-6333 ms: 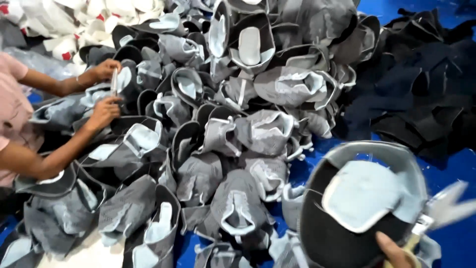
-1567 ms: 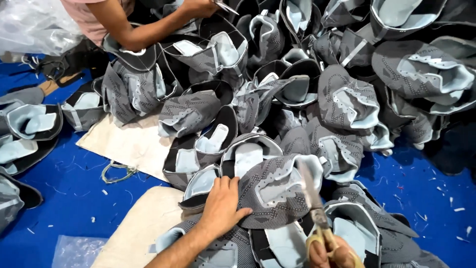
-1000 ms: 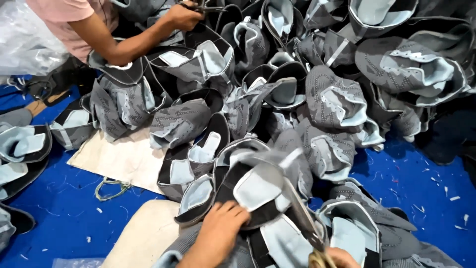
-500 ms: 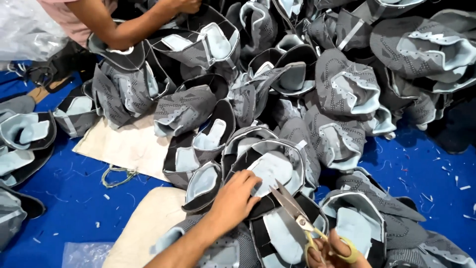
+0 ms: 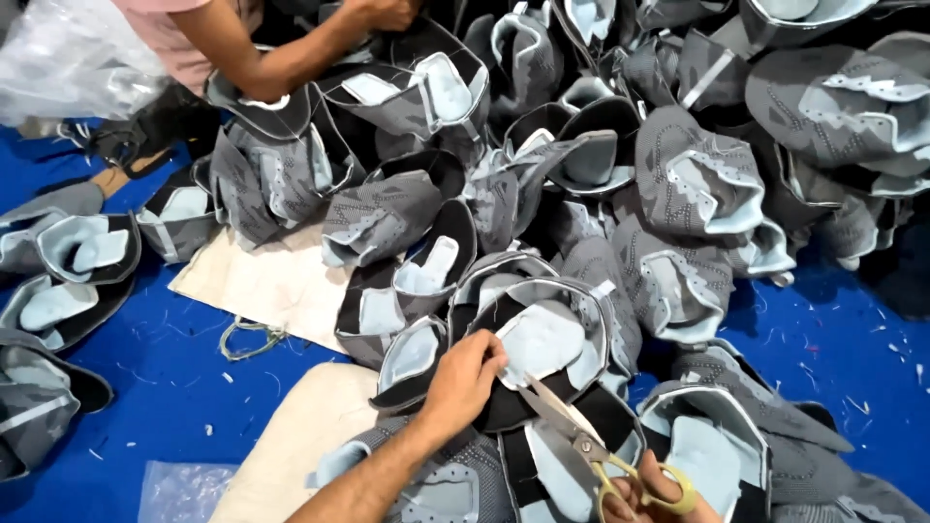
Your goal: The person trims excess fabric and lining from shoe upper components using scissors.
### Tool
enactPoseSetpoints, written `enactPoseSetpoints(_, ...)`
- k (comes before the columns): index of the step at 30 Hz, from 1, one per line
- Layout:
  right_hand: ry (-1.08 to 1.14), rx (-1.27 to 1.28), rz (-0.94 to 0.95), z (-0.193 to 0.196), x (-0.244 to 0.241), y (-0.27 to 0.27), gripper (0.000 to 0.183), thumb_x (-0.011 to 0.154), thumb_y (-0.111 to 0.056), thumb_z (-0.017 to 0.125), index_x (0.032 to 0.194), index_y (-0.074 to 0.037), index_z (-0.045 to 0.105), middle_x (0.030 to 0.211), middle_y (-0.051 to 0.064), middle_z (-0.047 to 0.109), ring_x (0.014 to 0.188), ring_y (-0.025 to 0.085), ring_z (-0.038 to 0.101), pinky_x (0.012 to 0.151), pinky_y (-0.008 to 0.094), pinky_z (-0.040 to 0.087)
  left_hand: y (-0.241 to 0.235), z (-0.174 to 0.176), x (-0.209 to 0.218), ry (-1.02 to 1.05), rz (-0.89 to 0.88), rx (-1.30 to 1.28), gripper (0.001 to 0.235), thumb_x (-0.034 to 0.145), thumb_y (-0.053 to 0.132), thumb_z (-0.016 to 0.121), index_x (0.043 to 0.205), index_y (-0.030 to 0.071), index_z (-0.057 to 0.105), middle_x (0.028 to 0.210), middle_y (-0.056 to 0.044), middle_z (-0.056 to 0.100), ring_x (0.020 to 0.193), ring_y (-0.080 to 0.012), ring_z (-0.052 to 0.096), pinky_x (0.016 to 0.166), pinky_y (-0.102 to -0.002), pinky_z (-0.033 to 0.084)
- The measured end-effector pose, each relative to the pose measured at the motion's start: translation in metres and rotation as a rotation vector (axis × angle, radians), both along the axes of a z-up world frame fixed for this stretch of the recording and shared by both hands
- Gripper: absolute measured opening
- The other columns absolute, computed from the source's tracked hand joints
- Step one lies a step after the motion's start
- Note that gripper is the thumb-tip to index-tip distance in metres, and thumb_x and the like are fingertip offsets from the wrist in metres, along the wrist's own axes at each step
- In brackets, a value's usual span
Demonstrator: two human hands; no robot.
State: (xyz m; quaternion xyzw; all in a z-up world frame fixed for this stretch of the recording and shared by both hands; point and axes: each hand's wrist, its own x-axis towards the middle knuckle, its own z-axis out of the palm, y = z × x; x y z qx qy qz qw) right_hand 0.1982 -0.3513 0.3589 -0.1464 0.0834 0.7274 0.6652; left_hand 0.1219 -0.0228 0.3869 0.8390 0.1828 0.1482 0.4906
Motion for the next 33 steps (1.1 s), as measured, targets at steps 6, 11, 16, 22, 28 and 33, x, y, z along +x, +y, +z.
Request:
enactPoseSetpoints(6,-0.076,-0.005,0.112,0.028,0.007,0.016,0.064,0.092,-0.068,0.048,0.085,-0.004,0.047,0.071,0.003,0.044,0.062,0.011,0.043,0.057,0.023,0.035,-0.007,0.008,-0.005,0.010,-0.043,-0.042,0.014,0.092,0.012,0.067,0.095,0.002,0.058,0.084,-0.013,0.066,0.079,-0.0305,0.066,0.071,-0.040,0.052)
enactPoseSetpoints(11,-0.135,-0.224,0.117,0.009,0.009,0.014,0.062,0.086,-0.064,0.047,0.090,-0.003,0.051,0.069,0.001,0.044,0.059,0.010,0.041,0.050,0.022,0.031,-0.005,0.008,-0.005,0.046,0.026,-0.185,0.013,0.093,0.011,0.065,0.097,0.001,0.058,0.081,-0.012,0.066,0.072,-0.0280,0.066,0.067,-0.038,0.052)
enactPoseSetpoints(16,-0.114,-0.033,0.062,0.007,0.007,0.009,0.065,0.090,-0.070,0.049,0.086,-0.005,0.048,0.070,0.003,0.045,0.058,0.010,0.042,0.052,0.023,0.034,0.002,0.034,-0.016,-0.072,0.056,0.230,0.018,0.091,0.004,0.064,0.108,0.001,0.062,0.091,-0.013,0.064,0.086,-0.0316,0.062,0.076,-0.040,0.051)
enactPoseSetpoints(22,-0.025,-0.055,0.093,0.031,0.011,0.022,0.070,0.087,-0.073,0.048,0.086,-0.004,0.048,0.069,0.003,0.046,0.058,0.012,0.044,0.052,0.023,0.036,-0.006,0.019,-0.023,-0.017,-0.036,0.496,0.025,0.086,0.001,0.065,0.111,0.001,0.066,0.096,-0.013,0.058,0.094,-0.0339,0.057,0.080,-0.042,0.050)
enactPoseSetpoints(28,-0.018,-0.109,0.168,0.019,0.023,0.032,0.070,0.083,-0.075,0.049,0.084,-0.004,0.048,0.068,0.004,0.046,0.060,0.015,0.048,0.053,0.024,0.039,-0.003,0.026,-0.018,-0.055,0.045,0.387,0.010,0.086,0.006,0.069,0.093,0.002,0.063,0.096,-0.014,0.059,0.093,-0.0340,0.058,0.080,-0.043,0.049)
enactPoseSetpoints(33,-0.002,-0.144,0.137,0.014,0.026,0.037,0.069,0.084,-0.071,0.051,0.086,-0.002,0.049,0.068,0.004,0.046,0.061,0.015,0.048,0.055,0.024,0.040,-0.002,0.025,-0.016,-0.040,0.033,0.279,0.009,0.089,0.007,0.071,0.093,0.003,0.063,0.088,-0.012,0.064,0.087,-0.0330,0.059,0.076,-0.043,0.048)
